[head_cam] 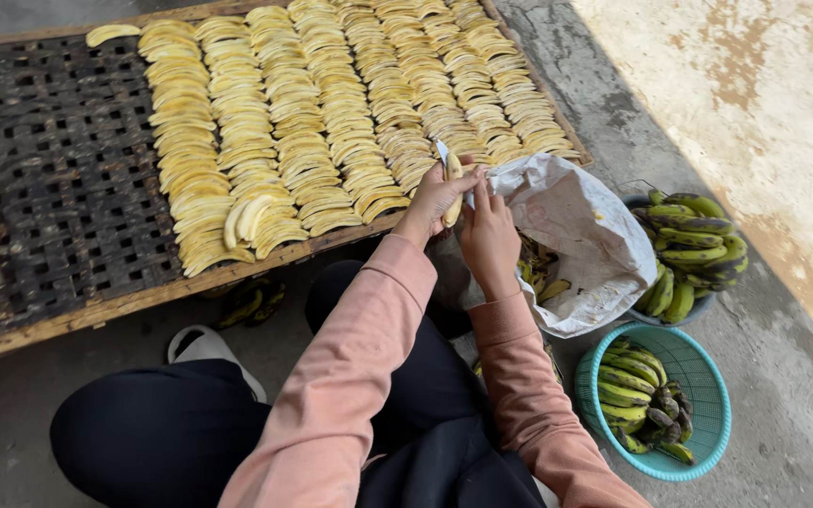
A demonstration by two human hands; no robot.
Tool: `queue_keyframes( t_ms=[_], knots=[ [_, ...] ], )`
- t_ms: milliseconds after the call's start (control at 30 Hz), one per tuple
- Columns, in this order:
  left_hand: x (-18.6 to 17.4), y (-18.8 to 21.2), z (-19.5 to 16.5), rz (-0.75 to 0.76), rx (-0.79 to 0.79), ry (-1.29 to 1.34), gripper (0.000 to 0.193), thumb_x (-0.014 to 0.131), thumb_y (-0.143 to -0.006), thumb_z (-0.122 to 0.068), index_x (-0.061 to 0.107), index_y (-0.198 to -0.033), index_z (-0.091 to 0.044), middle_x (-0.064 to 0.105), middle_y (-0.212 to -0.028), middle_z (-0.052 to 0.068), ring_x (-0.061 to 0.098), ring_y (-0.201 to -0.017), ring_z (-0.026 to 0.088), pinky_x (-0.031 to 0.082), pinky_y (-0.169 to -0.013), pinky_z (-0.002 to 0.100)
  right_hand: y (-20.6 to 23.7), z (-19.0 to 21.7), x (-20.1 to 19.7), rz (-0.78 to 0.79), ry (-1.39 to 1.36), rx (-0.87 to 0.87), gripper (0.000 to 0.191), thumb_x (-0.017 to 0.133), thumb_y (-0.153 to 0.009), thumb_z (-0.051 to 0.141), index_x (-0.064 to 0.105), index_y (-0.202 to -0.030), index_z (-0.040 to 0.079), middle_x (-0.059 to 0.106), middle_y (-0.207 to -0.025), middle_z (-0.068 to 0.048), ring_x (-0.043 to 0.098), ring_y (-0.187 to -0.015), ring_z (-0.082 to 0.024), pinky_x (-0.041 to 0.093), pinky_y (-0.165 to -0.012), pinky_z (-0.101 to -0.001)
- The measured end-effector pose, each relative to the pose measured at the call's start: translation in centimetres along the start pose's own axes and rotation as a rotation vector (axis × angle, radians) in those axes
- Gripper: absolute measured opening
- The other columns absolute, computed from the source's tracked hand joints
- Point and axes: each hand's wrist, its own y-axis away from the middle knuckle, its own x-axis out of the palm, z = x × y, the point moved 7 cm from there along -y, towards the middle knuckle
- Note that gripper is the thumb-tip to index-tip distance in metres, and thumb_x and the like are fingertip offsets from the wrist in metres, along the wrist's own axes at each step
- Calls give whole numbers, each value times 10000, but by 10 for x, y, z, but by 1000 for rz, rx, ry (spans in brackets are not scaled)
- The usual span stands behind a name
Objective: The person sits beside a bamboo drying tray and peels green bananas with a knife, splitting each peeled banana into halves. They lay the banana halves in rows on the tray and drop the peels into a sack beside them, repeating the cycle banana after banana.
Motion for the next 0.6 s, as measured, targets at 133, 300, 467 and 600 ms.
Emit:
queue_keyframes(
  t_ms=[133,300,467,600],
  knots=[
    [-45,0,-1,-298,-187,-236,383,648,-867,23,547,-1234,-15,704,-981,132,699,-890,284,587,-743,413,-7,-6,7,21,179,9,757,637,-987,251,261,-1639,168,598,-1132,-163,620,-989,-372,538,-726,-470],
    [-121,28,-81,-715,-105,-1337,506,598,-891,-24,458,-1377,-48,655,-1158,251,697,-1030,379,594,-840,455,8,-41,-15,-22,77,30,753,630,-1004,194,251,-1653,153,592,-1202,-191,618,-1026,-407,530,-785,-501],
    [-207,80,-134,-1005,-255,-1766,367,520,-1016,-125,452,-1376,-136,446,-1359,213,567,-1116,352,572,-822,480,66,-92,-58,40,29,201,745,604,-1018,189,248,-1671,158,591,-1183,-237,621,-1004,-444,516,-825,-508],
    [-213,86,-145,-1133,51,-2223,288,622,-931,-184,543,-1208,-170,491,-1361,93,474,-1232,293,473,-896,584,115,-141,-87,-35,53,218,719,616,-1019,187,279,-1645,85,576,-1229,-265,614,-1000,-445,510,-795,-505]
  ],
)
